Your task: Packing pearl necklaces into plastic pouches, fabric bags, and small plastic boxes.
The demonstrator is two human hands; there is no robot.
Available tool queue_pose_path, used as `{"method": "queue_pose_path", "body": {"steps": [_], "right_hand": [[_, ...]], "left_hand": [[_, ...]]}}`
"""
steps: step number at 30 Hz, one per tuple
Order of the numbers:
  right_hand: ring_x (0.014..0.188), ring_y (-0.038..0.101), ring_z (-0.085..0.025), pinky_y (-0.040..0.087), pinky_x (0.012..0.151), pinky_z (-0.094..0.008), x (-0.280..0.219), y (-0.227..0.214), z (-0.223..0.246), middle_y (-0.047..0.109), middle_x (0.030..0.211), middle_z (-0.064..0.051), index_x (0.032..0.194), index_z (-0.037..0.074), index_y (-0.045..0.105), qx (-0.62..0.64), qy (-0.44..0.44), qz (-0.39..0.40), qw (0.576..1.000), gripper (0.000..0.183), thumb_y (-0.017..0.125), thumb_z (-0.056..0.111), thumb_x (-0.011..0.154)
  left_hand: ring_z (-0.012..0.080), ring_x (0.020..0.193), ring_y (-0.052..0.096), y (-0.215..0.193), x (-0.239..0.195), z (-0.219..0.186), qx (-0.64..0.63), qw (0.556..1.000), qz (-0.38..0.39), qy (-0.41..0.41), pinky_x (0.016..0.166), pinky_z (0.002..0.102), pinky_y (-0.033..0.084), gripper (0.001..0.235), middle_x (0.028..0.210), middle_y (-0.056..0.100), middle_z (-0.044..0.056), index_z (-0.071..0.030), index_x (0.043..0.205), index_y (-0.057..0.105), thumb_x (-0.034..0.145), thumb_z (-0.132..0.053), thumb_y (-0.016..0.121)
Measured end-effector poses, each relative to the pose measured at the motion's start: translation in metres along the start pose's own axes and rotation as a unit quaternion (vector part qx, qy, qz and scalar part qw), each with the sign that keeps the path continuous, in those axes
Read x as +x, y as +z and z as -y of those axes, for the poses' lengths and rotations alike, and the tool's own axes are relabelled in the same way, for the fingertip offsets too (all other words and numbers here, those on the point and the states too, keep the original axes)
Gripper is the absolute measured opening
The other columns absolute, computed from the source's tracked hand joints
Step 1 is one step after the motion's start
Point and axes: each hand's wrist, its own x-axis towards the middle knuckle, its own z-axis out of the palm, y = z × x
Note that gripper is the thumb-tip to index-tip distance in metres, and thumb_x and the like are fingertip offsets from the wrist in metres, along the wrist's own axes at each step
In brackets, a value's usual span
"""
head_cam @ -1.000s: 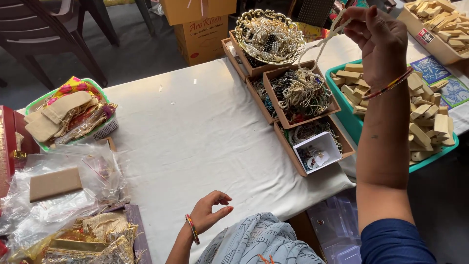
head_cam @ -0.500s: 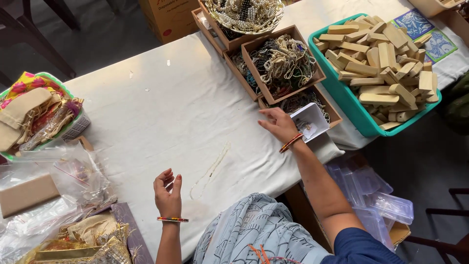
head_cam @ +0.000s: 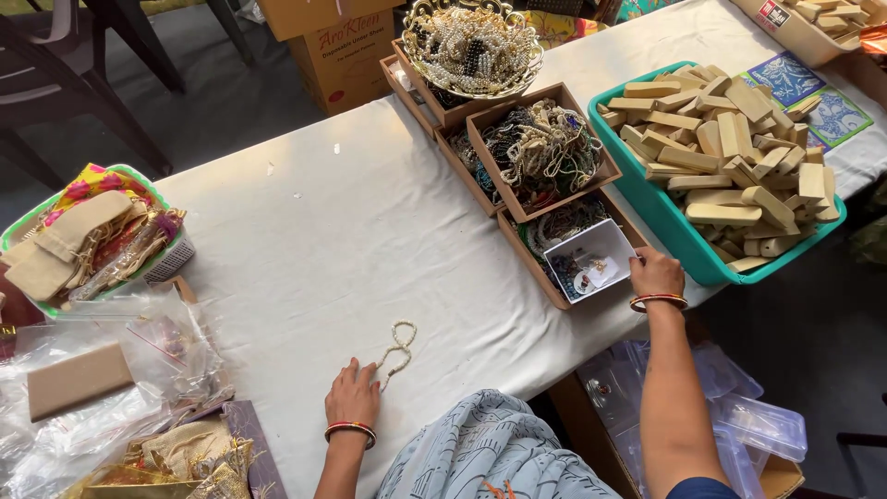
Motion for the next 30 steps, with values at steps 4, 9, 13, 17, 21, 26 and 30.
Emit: {"method": "queue_pose_path", "body": {"steps": [4,9,13,17,21,26,30], "right_hand": [[0.085,0.074,-0.034,0.058,0.083,-0.044,0.015,-0.047,0.017,0.078,0.086,-0.017,0.112,0.015,0.080,0.035,0.027,0.043,0.998,0.021,0.075,0.025,0.095],[0.076,0.073,-0.020,0.064,0.064,-0.035,0.078,-0.057,0.026,0.074,0.094,-0.014,0.110,-0.004,0.073,0.403,0.088,0.057,0.909,0.021,0.069,0.008,0.094],[0.077,0.073,-0.023,0.063,0.064,-0.036,0.152,-0.045,0.061,0.074,0.096,-0.014,0.111,-0.003,0.072,0.489,0.086,0.049,0.867,0.019,0.067,0.004,0.094],[0.075,0.076,-0.022,0.065,0.064,-0.035,0.231,-0.039,0.128,0.076,0.097,-0.014,0.109,0.000,0.072,0.455,0.099,0.036,0.884,0.021,0.068,0.007,0.090],[0.075,0.075,-0.022,0.062,0.065,-0.034,0.296,-0.005,0.188,0.078,0.100,-0.016,0.107,0.000,0.076,0.333,0.105,0.048,0.936,0.025,0.073,0.012,0.085],[0.076,0.075,-0.025,0.064,0.068,-0.038,0.330,0.015,0.272,0.075,0.103,-0.016,0.106,0.002,0.077,0.311,0.117,0.124,0.935,0.026,0.072,0.013,0.084],[0.076,0.076,-0.027,0.065,0.069,-0.040,0.330,0.026,0.320,0.072,0.110,-0.016,0.126,0.002,0.065,0.424,0.166,0.160,0.876,0.038,0.064,0.017,0.092]], "left_hand": [[0.0242,0.129,0.058,0.010,0.002,0.009,-0.014,0.999,-0.033,0.000,0.100,0.041,0.053,0.031,0.146,0.058,0.004,-0.018,0.128,0.065,0.098,-0.024,0.060],[0.0242,0.133,0.054,0.014,0.003,0.014,-0.015,1.000,-0.014,0.013,0.101,0.039,0.052,0.034,0.149,0.053,0.005,-0.016,0.126,0.063,0.092,-0.021,0.063],[0.0234,0.137,0.049,0.021,0.000,0.018,-0.021,1.000,-0.007,-0.003,0.105,0.040,0.048,0.038,0.152,0.050,0.004,-0.017,0.130,0.061,0.092,-0.021,0.064],[0.0215,0.141,0.045,0.020,0.000,0.007,-0.024,0.999,-0.011,-0.030,0.113,0.040,0.042,0.043,0.154,0.047,0.002,-0.018,0.132,0.060,0.090,-0.020,0.066],[0.0202,0.147,0.040,0.007,-0.004,-0.014,-0.036,0.994,0.014,-0.104,0.117,0.044,0.038,0.025,0.155,0.045,-0.002,-0.017,0.115,0.063,0.090,-0.016,0.065],[0.0213,0.149,0.035,0.023,-0.003,-0.016,-0.029,0.991,0.001,-0.129,0.119,0.045,0.033,0.007,0.159,0.038,0.000,-0.016,0.095,0.061,0.095,-0.009,0.058],[0.0198,0.149,0.033,0.034,-0.003,-0.014,-0.034,0.991,0.001,-0.131,0.121,0.045,0.031,0.010,0.159,0.038,0.000,-0.018,0.095,0.061,0.093,-0.009,0.058]]}}
